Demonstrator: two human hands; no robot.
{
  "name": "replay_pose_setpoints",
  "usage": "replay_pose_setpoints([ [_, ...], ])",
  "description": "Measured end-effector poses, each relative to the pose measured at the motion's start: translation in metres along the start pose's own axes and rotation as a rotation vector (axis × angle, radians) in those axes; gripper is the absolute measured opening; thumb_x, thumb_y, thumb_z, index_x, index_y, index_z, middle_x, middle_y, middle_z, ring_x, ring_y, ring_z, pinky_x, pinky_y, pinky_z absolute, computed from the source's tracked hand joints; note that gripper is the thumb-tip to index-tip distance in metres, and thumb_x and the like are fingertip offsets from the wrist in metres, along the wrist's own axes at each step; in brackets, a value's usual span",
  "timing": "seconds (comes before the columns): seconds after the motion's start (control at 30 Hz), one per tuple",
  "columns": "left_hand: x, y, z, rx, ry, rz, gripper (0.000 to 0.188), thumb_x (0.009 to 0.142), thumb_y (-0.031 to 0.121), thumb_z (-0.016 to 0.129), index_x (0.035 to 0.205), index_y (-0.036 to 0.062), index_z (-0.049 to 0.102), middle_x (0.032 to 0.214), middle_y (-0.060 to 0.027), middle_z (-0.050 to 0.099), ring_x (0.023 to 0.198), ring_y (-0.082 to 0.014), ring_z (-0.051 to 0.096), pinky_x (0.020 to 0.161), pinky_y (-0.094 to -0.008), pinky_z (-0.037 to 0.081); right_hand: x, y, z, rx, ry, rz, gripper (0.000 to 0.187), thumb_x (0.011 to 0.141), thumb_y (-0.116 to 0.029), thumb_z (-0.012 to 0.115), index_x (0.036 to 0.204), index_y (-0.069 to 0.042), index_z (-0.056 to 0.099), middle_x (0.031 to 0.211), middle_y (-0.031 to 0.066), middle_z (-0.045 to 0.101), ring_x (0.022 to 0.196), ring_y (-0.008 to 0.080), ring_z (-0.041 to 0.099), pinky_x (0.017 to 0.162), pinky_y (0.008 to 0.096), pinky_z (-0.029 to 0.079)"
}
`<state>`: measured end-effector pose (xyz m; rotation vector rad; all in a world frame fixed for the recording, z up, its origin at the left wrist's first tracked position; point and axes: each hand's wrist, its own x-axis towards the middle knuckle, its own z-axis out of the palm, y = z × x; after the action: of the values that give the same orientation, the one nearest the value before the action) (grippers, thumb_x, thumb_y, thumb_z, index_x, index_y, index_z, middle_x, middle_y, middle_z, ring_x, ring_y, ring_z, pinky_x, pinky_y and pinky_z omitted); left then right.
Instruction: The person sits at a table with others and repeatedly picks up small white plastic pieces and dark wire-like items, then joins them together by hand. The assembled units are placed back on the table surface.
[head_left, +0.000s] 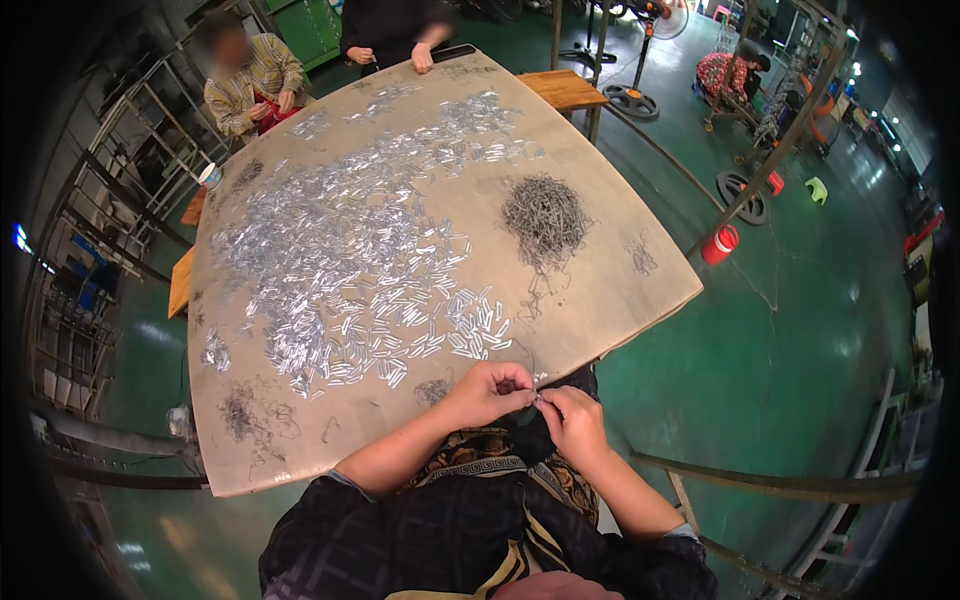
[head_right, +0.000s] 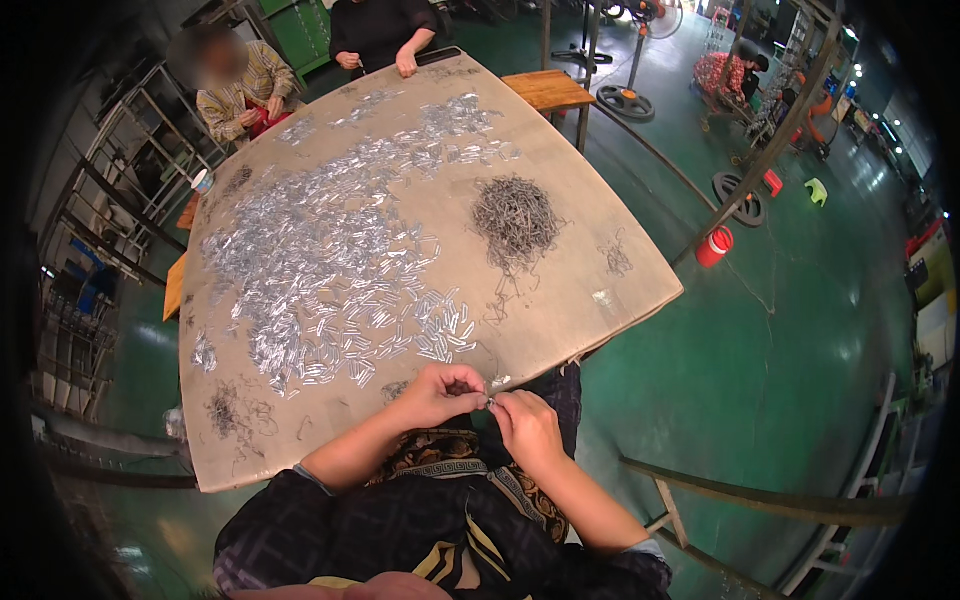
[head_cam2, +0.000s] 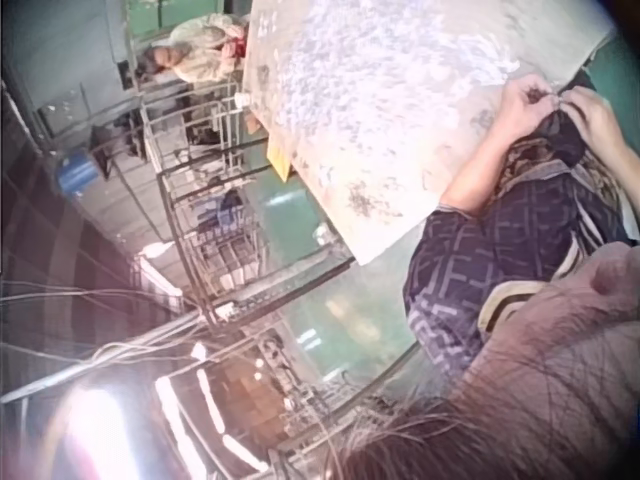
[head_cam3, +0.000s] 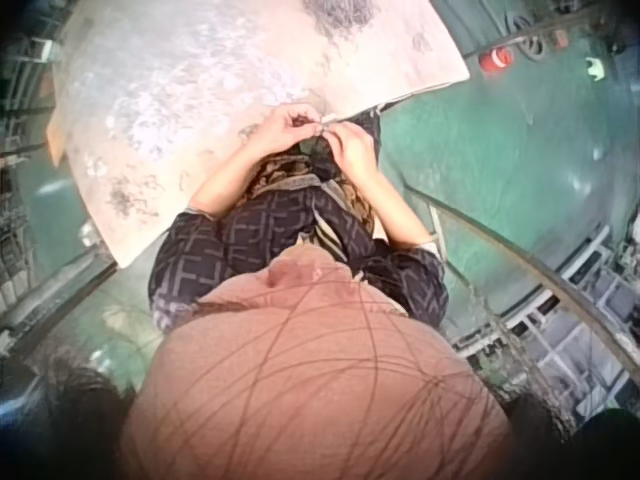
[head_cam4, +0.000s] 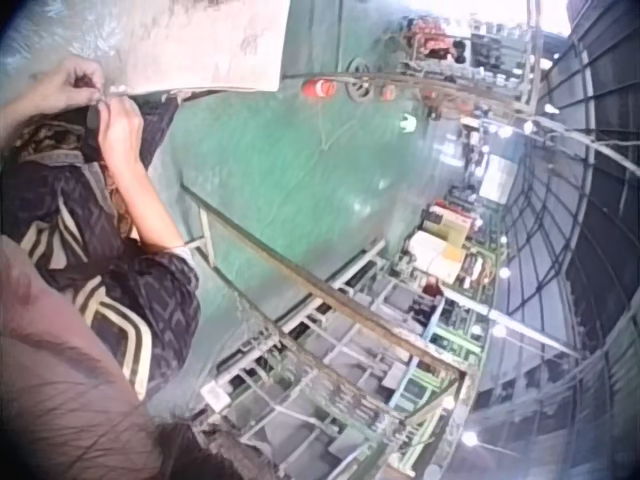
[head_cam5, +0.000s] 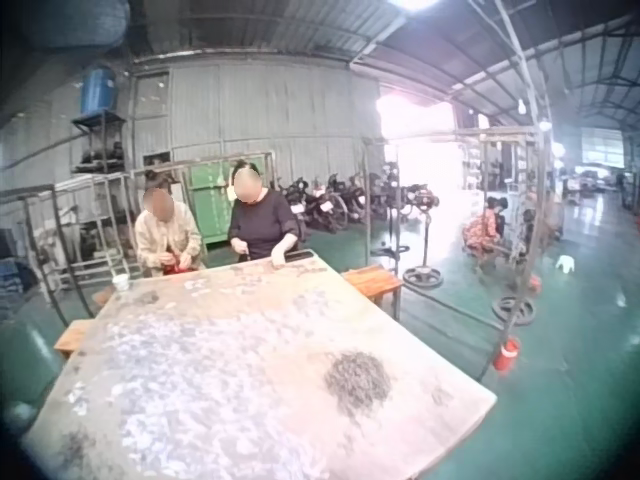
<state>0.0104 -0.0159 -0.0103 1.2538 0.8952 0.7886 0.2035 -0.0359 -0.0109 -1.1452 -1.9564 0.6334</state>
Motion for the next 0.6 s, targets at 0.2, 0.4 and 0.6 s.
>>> replay_pose_setpoints([
  [0.2,-0.001,-0.013,0.013,0.031,0.085,0.094,0.004,0.088,0.008,0.065,0.088,0.0048,0.061,0.077,0.0075,0.058,0.07,0.0004,0.051,0.06,-0.0183,0.042,-0.003,0.004,0.005,-0.017,-0.027,0.0,0.009,0.079,-0.004,0.069,0.085,0.0,0.065,0.076,0.015,0.063,0.072,0.0348,0.062,0.065,0.0416,0.05],
  [0.4,-0.01,-0.015,0.018,0.4,0.191,0.395,0.007,0.086,0.003,0.064,0.09,0.0031,0.059,0.084,-0.0033,0.062,0.077,-0.0127,0.059,0.065,-0.0258,0.046,-0.004,-0.001,0.003,0.032,-0.012,0.051,0.007,0.078,-0.006,0.071,0.083,-0.001,0.068,0.074,0.0159,0.063,0.069,0.0349,0.063,0.062,0.04,0.049],
  [0.6,-0.017,-0.021,0.026,0.582,0.241,0.636,0.013,0.081,0.0,0.066,0.091,0.0037,0.058,0.095,-0.011,0.066,0.084,-0.0278,0.065,0.072,-0.0349,0.051,-0.011,0.001,0.001,0.057,-0.038,0.064,0.008,0.077,-0.003,0.071,0.082,0.0,0.068,0.074,0.0158,0.065,0.066,0.0312,0.065,0.059,0.0357,0.05],
])
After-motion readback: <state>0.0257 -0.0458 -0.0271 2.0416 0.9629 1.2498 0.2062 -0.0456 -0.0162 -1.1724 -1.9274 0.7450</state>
